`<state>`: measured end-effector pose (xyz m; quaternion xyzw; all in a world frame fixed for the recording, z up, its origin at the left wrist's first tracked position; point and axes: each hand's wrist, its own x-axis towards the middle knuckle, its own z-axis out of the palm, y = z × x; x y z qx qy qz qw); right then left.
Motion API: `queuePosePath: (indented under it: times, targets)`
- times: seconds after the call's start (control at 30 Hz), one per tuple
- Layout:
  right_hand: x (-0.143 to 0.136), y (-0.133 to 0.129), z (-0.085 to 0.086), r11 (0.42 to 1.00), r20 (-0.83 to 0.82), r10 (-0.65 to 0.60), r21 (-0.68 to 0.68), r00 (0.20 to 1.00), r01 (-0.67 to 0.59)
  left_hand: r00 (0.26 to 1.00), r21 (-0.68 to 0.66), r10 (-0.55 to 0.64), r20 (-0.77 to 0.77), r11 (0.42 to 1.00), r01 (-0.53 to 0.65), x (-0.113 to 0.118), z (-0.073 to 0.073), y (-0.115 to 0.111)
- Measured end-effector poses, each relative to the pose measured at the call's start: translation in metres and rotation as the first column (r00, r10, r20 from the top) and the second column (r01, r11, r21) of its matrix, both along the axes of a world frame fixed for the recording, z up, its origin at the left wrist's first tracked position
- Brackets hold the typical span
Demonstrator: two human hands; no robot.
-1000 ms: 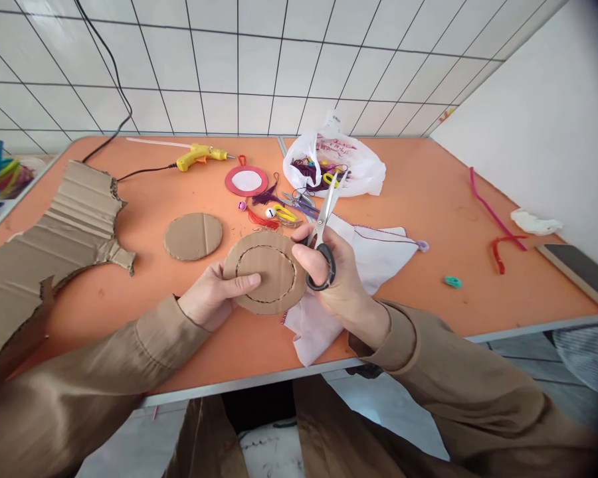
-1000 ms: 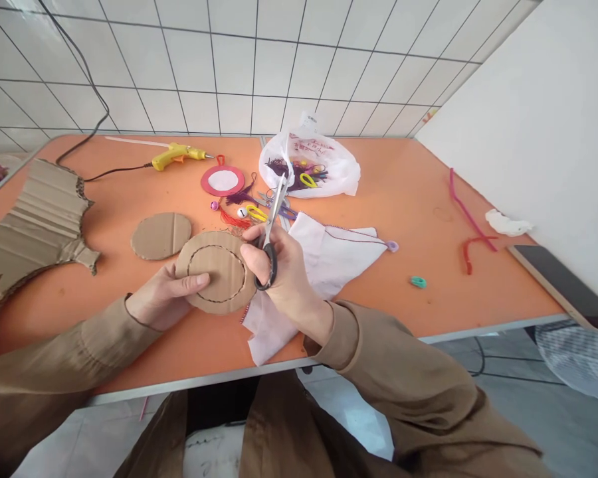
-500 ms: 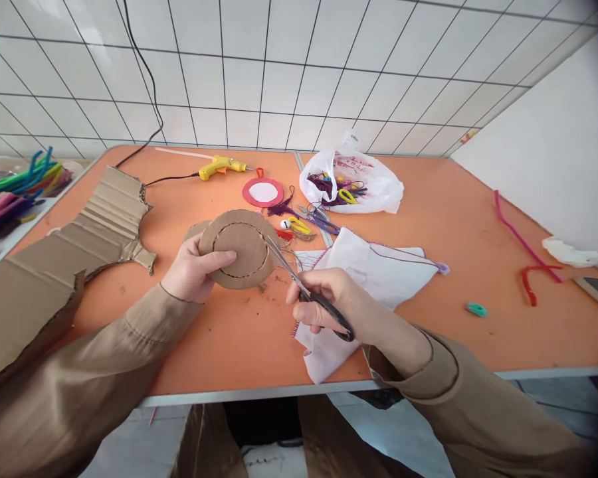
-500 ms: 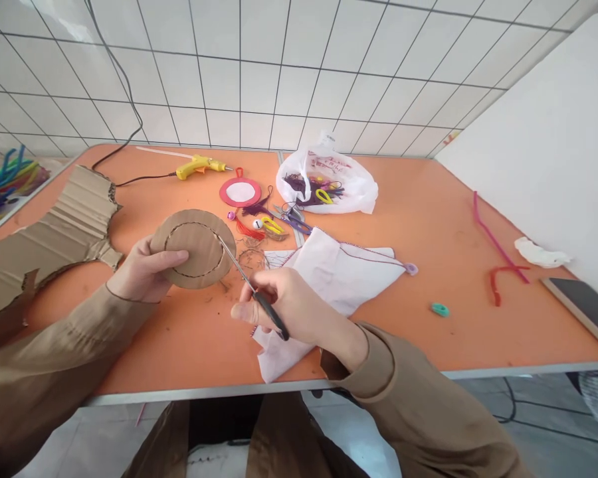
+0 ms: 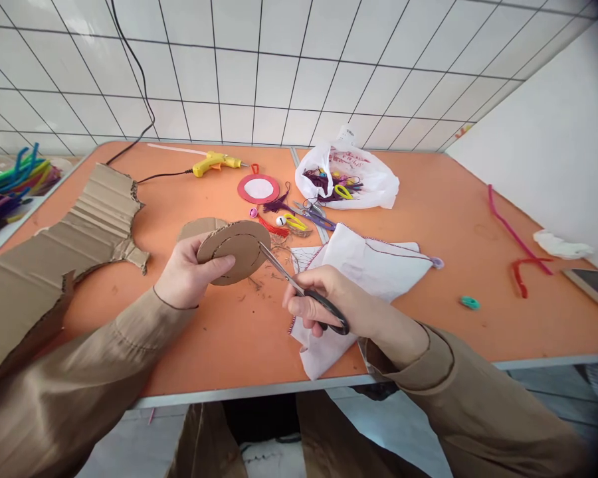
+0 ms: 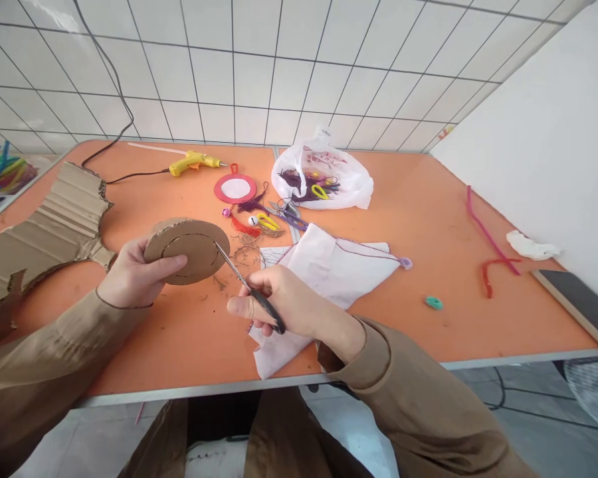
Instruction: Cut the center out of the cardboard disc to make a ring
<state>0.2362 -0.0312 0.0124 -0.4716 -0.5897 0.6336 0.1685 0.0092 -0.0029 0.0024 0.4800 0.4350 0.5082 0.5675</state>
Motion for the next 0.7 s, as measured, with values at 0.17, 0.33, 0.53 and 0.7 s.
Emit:
queuePosePath:
  times: [0.17,0.33,0.53,0.7]
  targets:
    - [-0.001,0.0,0.0,1.0,0.049,-0.003,0.015,0.999,0.002,0.993,0.041,-0.014,-0.114,0.999,0.019,-0.001,-0.004,-0.001]
    - [-0.003,0.001,0.006,1.0,0.084,0.003,-0.011,0.996,-0.002,0.979,0.073,-0.052,-0.197,0.995,0.067,-0.003,-0.011,0.001]
    - [0.003,0.003,0.01,0.999,0.044,0.05,-0.023,0.998,-0.049,0.985,0.114,-0.081,-0.15,0.989,0.099,-0.006,-0.014,0.003]
    - [0.005,0.003,0.006,0.999,0.062,0.046,0.011,0.997,-0.047,0.994,0.082,-0.087,-0.062,0.992,0.092,-0.006,-0.017,0.005]
